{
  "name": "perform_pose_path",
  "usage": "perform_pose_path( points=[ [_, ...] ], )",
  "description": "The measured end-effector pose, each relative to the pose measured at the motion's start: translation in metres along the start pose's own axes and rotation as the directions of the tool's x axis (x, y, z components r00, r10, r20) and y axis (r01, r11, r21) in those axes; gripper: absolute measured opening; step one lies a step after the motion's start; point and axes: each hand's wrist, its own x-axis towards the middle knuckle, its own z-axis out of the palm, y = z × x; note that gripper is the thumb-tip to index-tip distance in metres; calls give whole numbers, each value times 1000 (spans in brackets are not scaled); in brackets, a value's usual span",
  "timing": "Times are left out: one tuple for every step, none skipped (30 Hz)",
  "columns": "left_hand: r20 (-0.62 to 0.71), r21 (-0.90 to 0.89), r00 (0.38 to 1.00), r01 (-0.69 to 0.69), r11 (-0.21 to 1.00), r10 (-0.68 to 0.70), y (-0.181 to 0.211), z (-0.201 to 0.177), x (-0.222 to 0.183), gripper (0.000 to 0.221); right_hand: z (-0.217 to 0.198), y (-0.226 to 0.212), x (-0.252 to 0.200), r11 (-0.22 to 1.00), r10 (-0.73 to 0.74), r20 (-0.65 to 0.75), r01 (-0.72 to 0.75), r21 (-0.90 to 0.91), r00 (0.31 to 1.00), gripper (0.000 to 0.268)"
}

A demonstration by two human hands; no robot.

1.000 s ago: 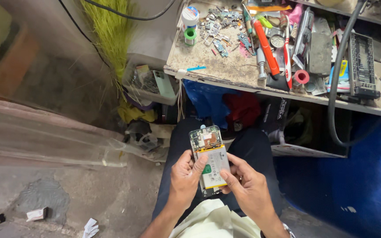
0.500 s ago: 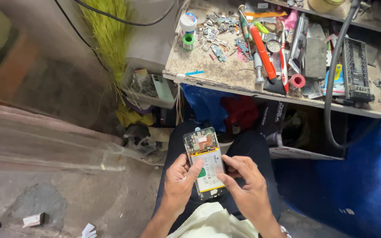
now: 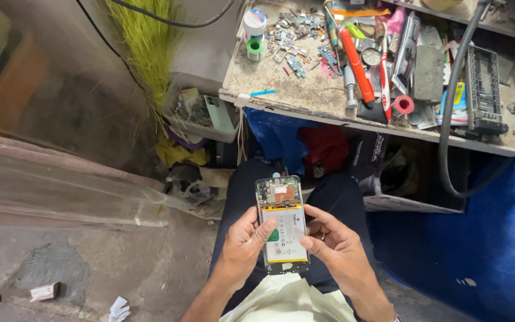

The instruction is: The person disassembles a smartphone, removes the battery, and uses a screwdriver to unscrew internal components. They then reassemble the phone by placing the back cover and securing it with screws.

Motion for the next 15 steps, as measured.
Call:
perform_pose_path(
  points=[
    [9, 17, 1000, -1, 1000, 1, 1, 0, -1, 39, -1, 0, 0, 1000, 19, -12, -19, 4, 1000, 61],
    [19, 35, 1000, -2, 999, 2, 1, 0, -1, 39, -2, 0, 0, 999, 38, -23, -38, 8, 999, 62],
    [28, 53, 1000, -4, 999, 3, 2, 0, -2, 39, -2, 0, 0, 999, 38, -23, -37, 11, 999, 62],
    [24, 71, 1000, 13, 997, -15, 2, 0, -3, 41, -3, 0, 1, 999, 37, -23, -37, 14, 999, 63],
    [20, 90, 999, 30, 996, -32, 2, 0, -3, 42, -4, 0, 1, 999, 37, -23, -36, 18, 999, 64],
    [15, 107, 999, 49, 993, -51, 2, 1, -4, 43, -5, 1, 1, 998, 42, 6, -42, 43, 999, 64],
    [28, 102, 999, 31, 994, -34, 2, 1, -5, 44, -6, 1, 1, 997, 46, 36, -48, 67, 998, 65],
    [43, 96, 999, 12, 995, -17, 2, 1, -5, 45, -7, 2, 2, 994, 48, 66, -54, 91, 997, 65],
    [57, 91, 998, -6, 996, 1, 2, 2, -6, 46, -7, 2, 3, 990, 93, 48, -97, 99, 995, 60],
    [58, 103, 998, -13, 995, 7, 2, 3, -6, 47, -8, 4, 4, 984, 138, 30, -141, 108, 990, 55],
    [59, 115, 998, -19, 993, 12, 2, 4, -7, 47, -9, 5, 5, 976, 184, 11, -184, 117, 983, 50],
    [62, 128, 998, -25, 991, 18, 2, 5, -7, 48, -11, 6, 6, 974, 183, 15, -183, 132, 983, 44],
    [58, 201, 998, -32, 979, 20, 3, 6, -8, 48, -12, 7, 9, 972, 181, 19, -182, 146, 983, 39],
    [55, 272, 998, -36, 962, 22, 3, 6, -9, 48, -14, 7, 10, 970, 181, 22, -182, 161, 983, 34],
    [51, 341, 998, -39, 939, 23, 4, 7, -10, 48, -17, 8, 10, 972, 169, 64, -177, 155, 983, 31]
  ],
)
